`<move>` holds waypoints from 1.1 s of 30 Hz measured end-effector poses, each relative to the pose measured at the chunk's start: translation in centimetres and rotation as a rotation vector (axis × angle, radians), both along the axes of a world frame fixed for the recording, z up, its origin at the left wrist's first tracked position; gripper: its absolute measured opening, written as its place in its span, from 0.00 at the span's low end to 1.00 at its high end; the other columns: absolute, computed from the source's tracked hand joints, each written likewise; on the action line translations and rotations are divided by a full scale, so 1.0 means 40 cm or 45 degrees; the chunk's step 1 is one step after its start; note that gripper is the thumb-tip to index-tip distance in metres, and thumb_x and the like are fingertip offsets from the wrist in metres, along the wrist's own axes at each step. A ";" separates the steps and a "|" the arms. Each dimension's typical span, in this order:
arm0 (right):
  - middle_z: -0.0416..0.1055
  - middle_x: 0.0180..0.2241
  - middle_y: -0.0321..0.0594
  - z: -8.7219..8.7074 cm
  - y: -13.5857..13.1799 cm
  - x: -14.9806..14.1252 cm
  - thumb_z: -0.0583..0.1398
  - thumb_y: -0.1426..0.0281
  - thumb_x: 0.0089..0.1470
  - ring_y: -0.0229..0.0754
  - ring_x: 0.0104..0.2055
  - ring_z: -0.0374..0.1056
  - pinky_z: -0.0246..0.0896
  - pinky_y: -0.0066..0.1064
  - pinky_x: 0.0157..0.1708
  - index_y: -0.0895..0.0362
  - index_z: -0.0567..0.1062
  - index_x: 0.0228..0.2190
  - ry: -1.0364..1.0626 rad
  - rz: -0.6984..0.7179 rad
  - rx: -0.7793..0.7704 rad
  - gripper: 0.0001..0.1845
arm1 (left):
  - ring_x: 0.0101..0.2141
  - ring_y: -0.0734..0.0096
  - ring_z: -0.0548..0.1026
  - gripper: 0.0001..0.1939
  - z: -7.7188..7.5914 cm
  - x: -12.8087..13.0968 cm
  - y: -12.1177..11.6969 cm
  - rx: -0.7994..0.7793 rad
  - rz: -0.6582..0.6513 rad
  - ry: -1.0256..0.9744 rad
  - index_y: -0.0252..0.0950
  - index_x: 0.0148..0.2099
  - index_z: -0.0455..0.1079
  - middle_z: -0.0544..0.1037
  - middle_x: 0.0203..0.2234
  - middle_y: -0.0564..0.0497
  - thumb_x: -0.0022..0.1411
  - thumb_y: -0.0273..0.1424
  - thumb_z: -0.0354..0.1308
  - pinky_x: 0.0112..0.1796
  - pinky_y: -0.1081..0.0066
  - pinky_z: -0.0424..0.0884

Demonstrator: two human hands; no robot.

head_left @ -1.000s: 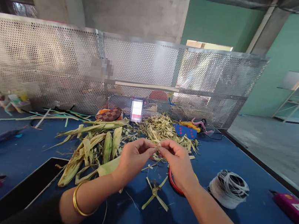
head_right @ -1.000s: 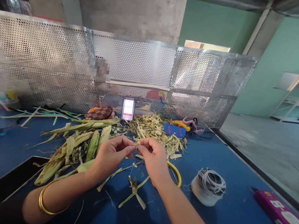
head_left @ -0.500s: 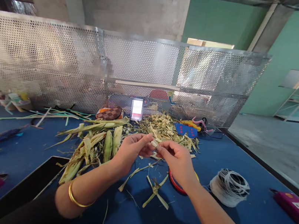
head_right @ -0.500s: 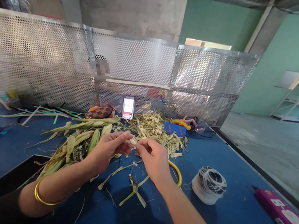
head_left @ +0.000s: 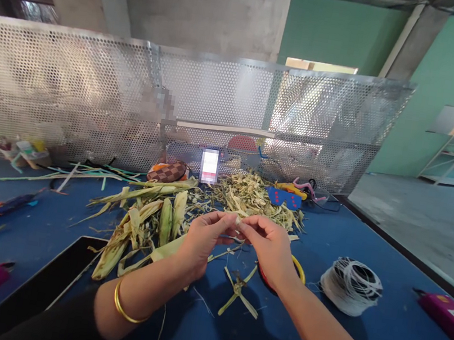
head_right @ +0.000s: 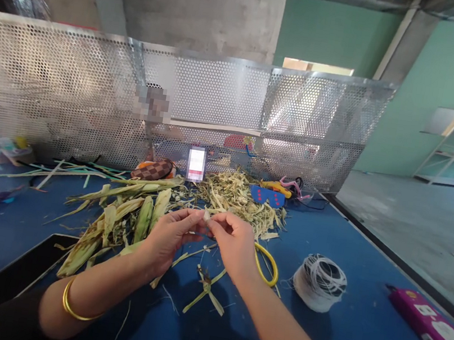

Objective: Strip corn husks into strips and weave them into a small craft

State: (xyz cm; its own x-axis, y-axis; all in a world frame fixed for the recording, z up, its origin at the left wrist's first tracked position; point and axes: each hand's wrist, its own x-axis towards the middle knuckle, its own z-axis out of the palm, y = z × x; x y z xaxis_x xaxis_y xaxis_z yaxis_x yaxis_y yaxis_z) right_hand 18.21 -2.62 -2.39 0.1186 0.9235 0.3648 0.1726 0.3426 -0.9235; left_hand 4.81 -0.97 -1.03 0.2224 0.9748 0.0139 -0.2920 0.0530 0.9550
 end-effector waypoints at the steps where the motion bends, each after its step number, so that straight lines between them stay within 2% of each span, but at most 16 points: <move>1: 0.73 0.24 0.37 -0.001 0.001 -0.001 0.62 0.63 0.47 0.40 0.26 0.67 0.63 0.31 0.28 0.56 0.75 0.26 0.035 -0.014 -0.008 0.09 | 0.26 0.74 0.74 0.15 0.000 0.002 -0.002 -0.004 0.009 0.004 0.33 0.28 0.72 0.75 0.23 0.51 0.44 0.40 0.67 0.29 0.75 0.68; 5: 0.72 0.21 0.36 0.001 -0.003 -0.010 0.62 0.64 0.46 0.40 0.25 0.67 0.63 0.31 0.27 0.56 0.75 0.24 0.014 -0.080 0.000 0.08 | 0.26 0.73 0.74 0.14 0.002 0.007 -0.009 -0.062 0.063 0.019 0.33 0.26 0.72 0.75 0.22 0.51 0.41 0.37 0.69 0.30 0.74 0.69; 14: 0.73 0.20 0.35 0.011 -0.017 -0.015 0.61 0.64 0.47 0.40 0.23 0.68 0.63 0.29 0.25 0.55 0.75 0.23 -0.165 -0.175 0.087 0.08 | 0.26 0.73 0.75 0.10 0.005 0.002 -0.005 -0.131 0.062 0.019 0.32 0.27 0.75 0.77 0.22 0.49 0.44 0.33 0.68 0.29 0.76 0.69; 19: 0.75 0.23 0.37 -0.001 -0.017 -0.018 0.59 0.64 0.50 0.41 0.25 0.69 0.63 0.30 0.26 0.55 0.76 0.25 -0.264 -0.205 0.137 0.09 | 0.24 0.74 0.75 0.11 0.002 0.002 -0.004 -0.214 0.094 -0.072 0.32 0.27 0.73 0.77 0.22 0.49 0.41 0.30 0.69 0.32 0.73 0.71; 24: 0.75 0.26 0.39 -0.005 -0.023 -0.025 0.58 0.67 0.51 0.41 0.27 0.70 0.64 0.31 0.30 0.55 0.75 0.27 -0.377 -0.270 0.253 0.07 | 0.24 0.75 0.74 0.07 0.008 0.005 -0.007 -0.260 0.111 -0.132 0.31 0.25 0.72 0.76 0.20 0.50 0.43 0.26 0.68 0.32 0.74 0.72; 33: 0.75 0.25 0.38 -0.006 -0.015 -0.031 0.60 0.65 0.48 0.42 0.27 0.70 0.66 0.33 0.30 0.55 0.74 0.26 -0.160 -0.183 0.079 0.07 | 0.25 0.75 0.75 0.10 0.000 0.005 -0.004 -0.211 0.071 -0.135 0.32 0.26 0.72 0.76 0.22 0.50 0.41 0.28 0.69 0.34 0.73 0.72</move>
State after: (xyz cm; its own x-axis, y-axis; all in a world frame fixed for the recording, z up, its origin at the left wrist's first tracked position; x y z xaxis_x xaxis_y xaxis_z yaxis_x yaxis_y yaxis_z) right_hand 16.99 -3.21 -2.63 0.1979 0.8755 0.4408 0.3365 0.3617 -0.8694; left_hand 4.99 -1.11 -1.03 0.1738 0.9765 -0.1272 -0.3974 0.1877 0.8983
